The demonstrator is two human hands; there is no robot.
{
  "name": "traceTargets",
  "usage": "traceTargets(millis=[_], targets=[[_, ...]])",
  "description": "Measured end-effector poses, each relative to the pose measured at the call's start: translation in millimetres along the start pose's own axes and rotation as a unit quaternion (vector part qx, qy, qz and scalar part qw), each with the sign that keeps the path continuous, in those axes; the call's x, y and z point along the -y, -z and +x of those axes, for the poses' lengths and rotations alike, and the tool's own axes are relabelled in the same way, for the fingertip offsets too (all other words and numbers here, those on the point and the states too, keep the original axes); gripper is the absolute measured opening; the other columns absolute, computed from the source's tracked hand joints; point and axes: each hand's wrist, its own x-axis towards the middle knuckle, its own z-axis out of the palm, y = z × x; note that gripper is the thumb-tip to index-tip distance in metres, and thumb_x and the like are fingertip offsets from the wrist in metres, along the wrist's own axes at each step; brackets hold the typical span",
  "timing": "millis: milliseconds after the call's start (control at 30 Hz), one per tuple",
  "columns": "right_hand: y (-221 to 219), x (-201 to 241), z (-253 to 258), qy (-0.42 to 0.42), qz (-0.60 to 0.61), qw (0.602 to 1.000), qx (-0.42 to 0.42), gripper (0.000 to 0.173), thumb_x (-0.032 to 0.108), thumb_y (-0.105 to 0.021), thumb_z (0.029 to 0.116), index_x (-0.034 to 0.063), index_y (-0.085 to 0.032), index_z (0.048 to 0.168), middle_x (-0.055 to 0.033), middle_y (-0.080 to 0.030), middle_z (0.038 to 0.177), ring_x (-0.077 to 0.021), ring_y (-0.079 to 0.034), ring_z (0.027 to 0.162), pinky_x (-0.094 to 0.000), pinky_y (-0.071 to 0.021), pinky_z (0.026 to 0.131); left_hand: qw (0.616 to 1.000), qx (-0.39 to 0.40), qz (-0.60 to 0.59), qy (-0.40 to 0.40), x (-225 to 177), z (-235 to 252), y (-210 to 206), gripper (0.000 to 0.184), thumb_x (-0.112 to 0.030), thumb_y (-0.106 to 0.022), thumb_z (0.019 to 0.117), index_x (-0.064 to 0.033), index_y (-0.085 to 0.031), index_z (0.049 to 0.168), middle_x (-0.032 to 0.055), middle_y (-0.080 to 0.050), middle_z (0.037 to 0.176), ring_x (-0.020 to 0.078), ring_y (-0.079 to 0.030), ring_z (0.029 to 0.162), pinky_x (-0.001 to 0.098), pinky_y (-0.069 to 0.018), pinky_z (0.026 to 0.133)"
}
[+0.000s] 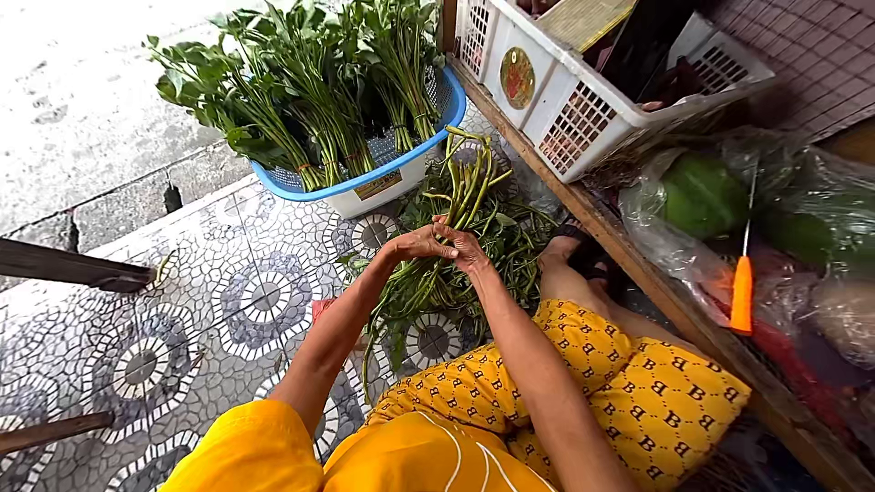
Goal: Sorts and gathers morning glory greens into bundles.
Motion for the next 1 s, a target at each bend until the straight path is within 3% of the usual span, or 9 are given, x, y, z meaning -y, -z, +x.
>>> traceTargets(millis=[67,167,233,300,367,467,600,767,1000], targets=[[7,-1,4,-0.032,0.005,0.999,-0.008,0.028,0.032,-0.066,0.0995,0.0158,-0.066,0.123,0.0015,-0.066,0.087,-0.0042,-0.058,0.06,-0.0209,-0.0474,0.048,0.999,0.014,-0.038,-0.013,2,5,-2,0.05,-0.034,-0.075,0.0876,-0.006,-0.056,0.124,0.0017,-0.071,0.092,0.011,-0.07,0.081,0.0302,-0.0598,0.078],[16,6,4,-0.088,0.029,0.995,-0.036,0.027,0.038,-0.061,0.1025,0.0174,-0.066,0.119,0.0,-0.065,0.076,-0.0052,-0.051,0.046,-0.0204,-0.0413,0.037,0.986,0.071,-0.149,-0.014,0,7,-4,0.079,-0.07,-0.006,0.1001,-0.0145,-0.054,0.129,-0.001,-0.072,0.098,0.0094,-0.069,0.087,0.0289,-0.0593,0.077],[15,8,0,-0.099,0.036,0.993,-0.058,0.028,0.042,-0.059,0.1028,0.0188,-0.069,0.114,0.002,-0.066,0.08,-0.0031,-0.051,0.05,-0.0186,-0.0418,0.041,0.973,0.082,-0.217,0.014,-3,9,-5,0.098,-0.073,0.015,0.0917,-0.0158,-0.06,0.12,0.001,-0.074,0.099,0.0109,-0.07,0.09,0.0306,-0.0597,0.077],[14,6,1,-0.086,0.074,0.991,-0.064,0.027,0.04,-0.058,0.1038,0.0169,-0.065,0.117,0.0005,-0.069,0.095,-0.0071,-0.065,0.074,-0.0253,-0.0559,0.063,0.986,0.031,-0.163,0.03,-4,9,-5,0.086,-0.061,0.009,0.1023,-0.0119,-0.059,0.124,0.0029,-0.071,0.103,0.0105,-0.068,0.094,0.0312,-0.0579,0.082],[14,1,6,-0.049,0.142,0.987,-0.054,0.027,0.031,-0.056,0.1059,0.0133,-0.058,0.126,-0.0015,-0.068,0.105,-0.0107,-0.067,0.092,-0.0318,-0.0588,0.082,0.996,-0.07,0.023,0.041,-6,7,-3,0.065,-0.046,-0.017,0.1123,-0.0007,-0.064,0.12,0.0112,-0.067,0.103,0.0166,-0.065,0.095,0.0386,-0.0541,0.089],[16,-1,18,-0.002,0.209,0.976,-0.058,0.015,0.02,-0.049,0.1088,0.0101,-0.059,0.108,-0.0022,-0.068,0.093,-0.0138,-0.068,0.086,-0.0351,-0.0596,0.081,0.949,-0.182,0.254,0.035,-24,3,5,0.048,-0.036,-0.049,0.1089,0.0054,-0.073,0.102,0.024,-0.072,0.098,0.0371,-0.069,0.096,0.06,-0.0503,0.092],[21,1,20,-0.007,0.227,0.971,-0.081,0.013,0.02,-0.049,0.1092,0.0107,-0.056,0.104,-0.0015,-0.065,0.086,-0.0144,-0.067,0.081,-0.0363,-0.0605,0.08,0.942,-0.159,0.294,0.003,-41,-1,17,0.022,-0.023,-0.073,0.0961,-0.0026,-0.075,0.105,0.0115,-0.075,0.092,0.0238,-0.07,0.084,0.0502,-0.0547,0.084],[19,2,19,-0.001,0.227,0.969,-0.101,0.009,0.019,-0.054,0.107,0.0113,-0.055,0.111,-0.0003,-0.061,0.088,-0.0098,-0.063,0.08,-0.0281,-0.057,0.077,0.945,-0.103,0.309,0.027,-38,6,10,0.022,-0.019,-0.073,0.0956,-0.0009,-0.074,0.109,0.0142,-0.075,0.098,0.026,-0.072,0.087,0.0509,-0.056,0.087],[18,1,19,0.006,0.215,0.974,-0.074,0.013,0.012,-0.054,0.1059,0.0065,-0.054,0.117,-0.0055,-0.066,0.094,-0.0127,-0.067,0.085,-0.0328,-0.0591,0.079,0.954,-0.197,0.228,-0.018,-33,6,-5,0.024,-0.022,-0.066,0.1004,-0.0023,-0.073,0.113,0.0132,-0.075,0.099,0.0226,-0.072,0.087,0.0473,-0.0562,0.088]])
